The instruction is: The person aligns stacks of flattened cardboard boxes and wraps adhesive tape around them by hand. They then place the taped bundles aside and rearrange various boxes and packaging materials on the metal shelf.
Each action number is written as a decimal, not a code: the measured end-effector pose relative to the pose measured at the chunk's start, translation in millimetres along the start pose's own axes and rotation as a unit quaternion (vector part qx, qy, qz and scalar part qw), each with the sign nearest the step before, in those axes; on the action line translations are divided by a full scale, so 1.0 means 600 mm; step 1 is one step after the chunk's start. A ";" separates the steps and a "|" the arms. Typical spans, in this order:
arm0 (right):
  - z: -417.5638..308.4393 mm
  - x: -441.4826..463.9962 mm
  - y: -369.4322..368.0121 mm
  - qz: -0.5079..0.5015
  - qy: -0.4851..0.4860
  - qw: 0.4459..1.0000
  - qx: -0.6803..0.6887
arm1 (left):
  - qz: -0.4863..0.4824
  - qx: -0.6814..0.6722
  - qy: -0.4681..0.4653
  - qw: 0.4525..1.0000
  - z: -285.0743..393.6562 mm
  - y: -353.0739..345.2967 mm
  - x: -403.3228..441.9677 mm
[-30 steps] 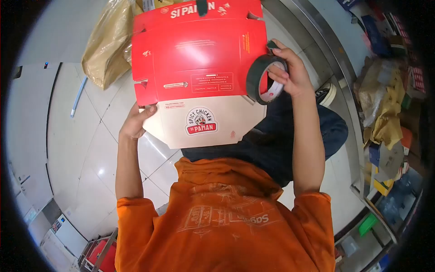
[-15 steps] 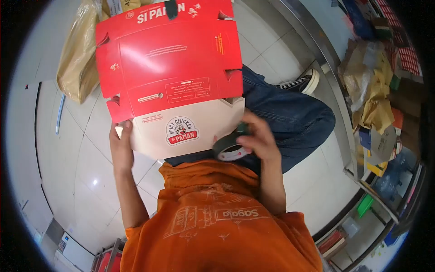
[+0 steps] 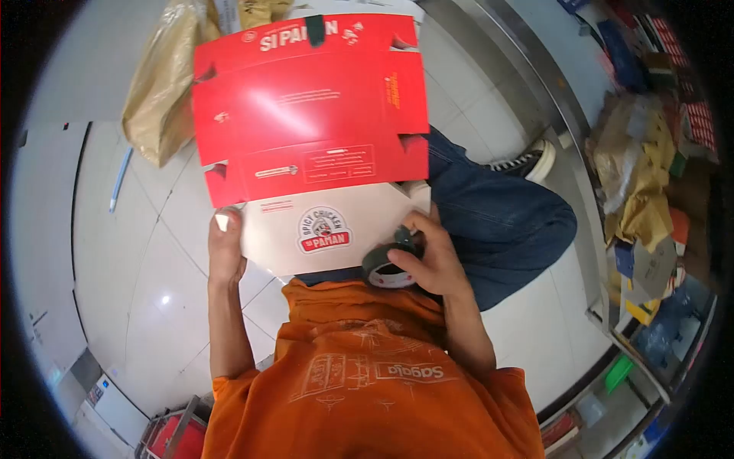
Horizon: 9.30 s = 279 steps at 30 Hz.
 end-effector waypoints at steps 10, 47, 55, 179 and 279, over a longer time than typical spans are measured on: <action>-0.072 0.037 0.041 0.052 -0.098 0.989 0.101 | 0.025 -0.080 0.049 0.995 0.063 -0.036 0.002; -0.169 -0.024 -0.116 -0.087 0.088 0.953 -0.277 | 0.078 -0.104 -0.003 0.992 -0.018 -0.074 -0.074; -0.129 -0.032 -0.109 -0.062 0.072 0.988 -0.120 | 0.066 -0.155 -0.011 0.986 -0.013 -0.086 -0.074; -0.592 0.226 0.231 -0.092 0.236 0.952 -0.175 | -0.196 0.529 -0.315 0.763 0.646 -0.437 -0.082; -0.165 0.068 0.073 0.180 0.172 0.967 -0.053 | -0.212 0.359 -0.184 0.890 0.186 -0.374 -0.107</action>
Point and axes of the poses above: each hand's wrist, its own x-axis towards the middle knuckle, its own y-axis out of the back of the hand, z = x × y, the point moved 9 cm from there along x, towards the middle knuckle, and after that the axes turned 9 degrees about -x, right-handed, at the moved point
